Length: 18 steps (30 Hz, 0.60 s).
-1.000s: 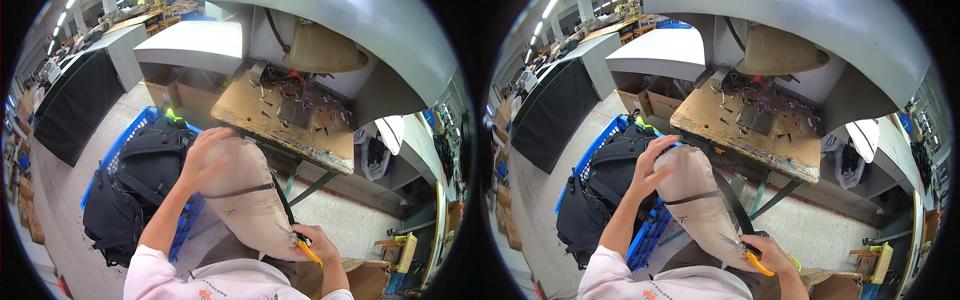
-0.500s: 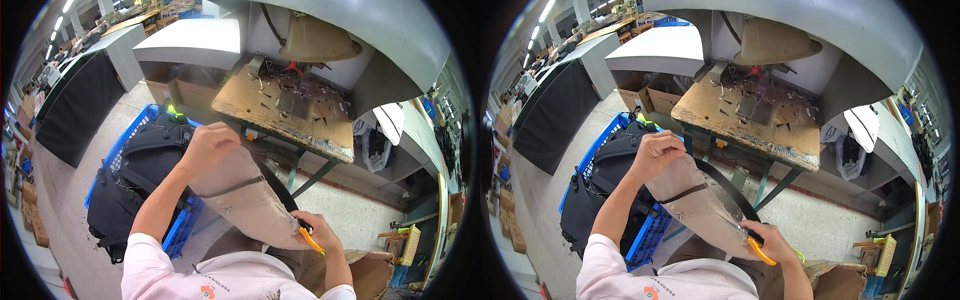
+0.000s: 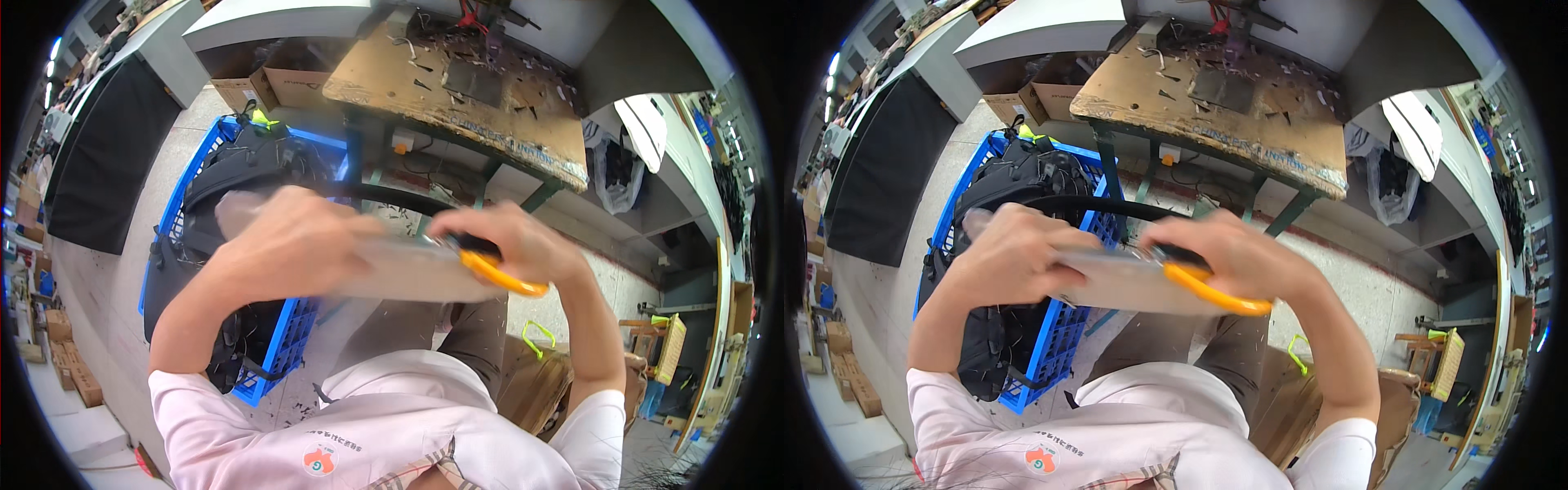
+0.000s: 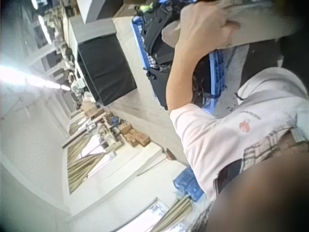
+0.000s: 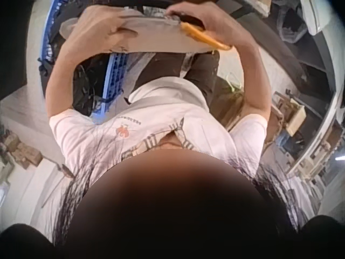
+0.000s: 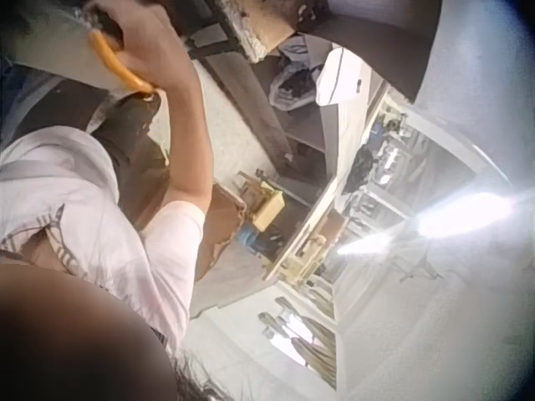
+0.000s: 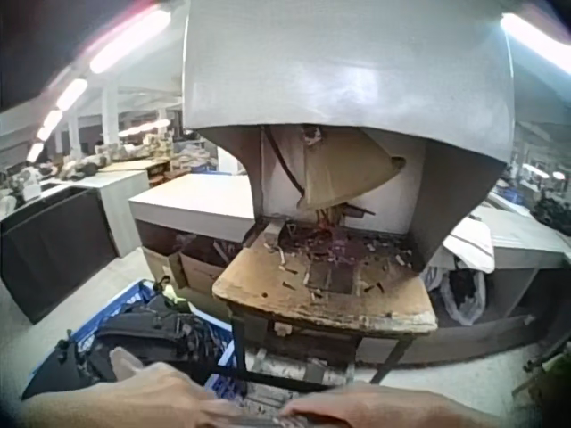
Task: Using scissors to trim and separate panels of backpacks in a manufacturing environment.
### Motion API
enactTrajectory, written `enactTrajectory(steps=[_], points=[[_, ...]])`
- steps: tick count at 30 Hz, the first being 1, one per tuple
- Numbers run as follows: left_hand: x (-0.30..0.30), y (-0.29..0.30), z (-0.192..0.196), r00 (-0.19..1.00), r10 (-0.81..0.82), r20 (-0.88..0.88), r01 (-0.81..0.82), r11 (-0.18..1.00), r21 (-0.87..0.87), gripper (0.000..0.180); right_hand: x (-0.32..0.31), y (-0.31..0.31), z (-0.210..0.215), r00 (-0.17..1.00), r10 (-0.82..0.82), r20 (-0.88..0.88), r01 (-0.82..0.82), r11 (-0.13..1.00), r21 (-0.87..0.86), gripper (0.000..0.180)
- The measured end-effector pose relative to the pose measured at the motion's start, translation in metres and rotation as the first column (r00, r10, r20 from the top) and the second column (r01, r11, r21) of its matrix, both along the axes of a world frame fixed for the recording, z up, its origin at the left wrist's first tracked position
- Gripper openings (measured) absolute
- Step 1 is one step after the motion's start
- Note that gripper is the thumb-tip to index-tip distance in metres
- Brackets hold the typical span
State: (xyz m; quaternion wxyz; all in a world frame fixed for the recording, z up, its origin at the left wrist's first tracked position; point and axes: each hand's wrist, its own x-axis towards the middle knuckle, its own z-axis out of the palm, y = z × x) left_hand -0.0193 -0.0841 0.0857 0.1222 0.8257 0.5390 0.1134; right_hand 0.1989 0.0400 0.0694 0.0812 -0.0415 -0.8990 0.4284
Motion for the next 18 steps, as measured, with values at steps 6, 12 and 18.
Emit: enactTrajectory(steps=[6, 12, 18], points=[[-0.075, -0.082, 0.012, 0.647, 0.637, 0.419, -0.637, 0.753, -0.162, 0.016, -0.029, 0.011, 0.009, 0.761, -0.233, -0.605, 0.420, 0.889, 0.185, 0.038], [-0.104, -0.221, -0.006, -0.148, 0.419, 0.896, -0.790, 0.494, -0.362, 0.033, -0.020, -0.056, -0.077, 0.868, -0.495, -0.024, 0.219, 0.427, -0.877, 0.042], [-0.068, -0.209, -0.106, -0.362, -0.034, 0.931, -0.920, 0.173, -0.352, 0.045, -0.025, -0.125, -0.152, 0.923, -0.374, -0.094, 0.048, 0.354, -0.934, 0.069]])
